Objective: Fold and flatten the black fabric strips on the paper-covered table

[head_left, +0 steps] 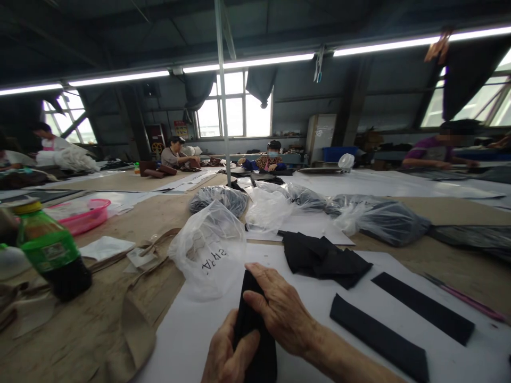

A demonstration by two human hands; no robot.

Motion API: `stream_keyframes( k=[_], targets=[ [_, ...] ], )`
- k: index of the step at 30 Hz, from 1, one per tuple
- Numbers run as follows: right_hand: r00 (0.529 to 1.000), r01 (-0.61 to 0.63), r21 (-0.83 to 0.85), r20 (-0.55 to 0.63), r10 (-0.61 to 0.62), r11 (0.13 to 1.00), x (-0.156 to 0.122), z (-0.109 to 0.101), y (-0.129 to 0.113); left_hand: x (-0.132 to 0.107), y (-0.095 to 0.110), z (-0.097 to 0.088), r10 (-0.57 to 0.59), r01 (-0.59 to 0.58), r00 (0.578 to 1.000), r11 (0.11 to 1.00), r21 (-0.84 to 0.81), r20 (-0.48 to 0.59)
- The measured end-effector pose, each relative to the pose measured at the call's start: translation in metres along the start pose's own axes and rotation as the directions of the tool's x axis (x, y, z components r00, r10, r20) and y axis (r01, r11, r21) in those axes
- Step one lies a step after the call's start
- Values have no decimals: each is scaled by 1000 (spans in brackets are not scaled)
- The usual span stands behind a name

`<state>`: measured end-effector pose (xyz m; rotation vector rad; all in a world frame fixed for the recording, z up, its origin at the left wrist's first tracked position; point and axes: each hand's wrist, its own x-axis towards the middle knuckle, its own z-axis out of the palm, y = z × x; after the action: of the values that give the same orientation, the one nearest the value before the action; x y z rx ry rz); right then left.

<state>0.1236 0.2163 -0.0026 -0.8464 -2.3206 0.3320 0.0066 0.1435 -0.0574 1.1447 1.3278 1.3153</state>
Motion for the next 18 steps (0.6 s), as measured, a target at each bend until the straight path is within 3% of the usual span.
stream_keyframes(
  k=[5, 8, 10, 12, 15, 18],
  targets=[
    [991, -131, 110, 30, 128, 985, -8, 6, -5, -3, 7, -1, 67, -59, 996, 989, 138, -51],
    [978, -210, 195, 57, 203, 958, -9, -3, 0, -5, 18, -10, 98, -93, 995, 963, 252, -8],
    [977, -210, 243, 83, 195, 947, -11, -14, 5, -5, 26, -17, 186, -192, 981, 894, 404, 54],
    [983, -170, 284, 116, 142, 944, -16, -23, 10, -7, 30, -23, 320, -343, 937, 773, 533, 139],
    [989, -56, 239, 144, 22, 969, -33, -30, 14, -11, 28, -27, 457, -533, 840, 600, 597, 292],
    [1000, -20, 212, 26, 14, 977, -56, -28, 13, -16, 23, -25, 564, -635, 750, 467, 615, 346]
  ],
)
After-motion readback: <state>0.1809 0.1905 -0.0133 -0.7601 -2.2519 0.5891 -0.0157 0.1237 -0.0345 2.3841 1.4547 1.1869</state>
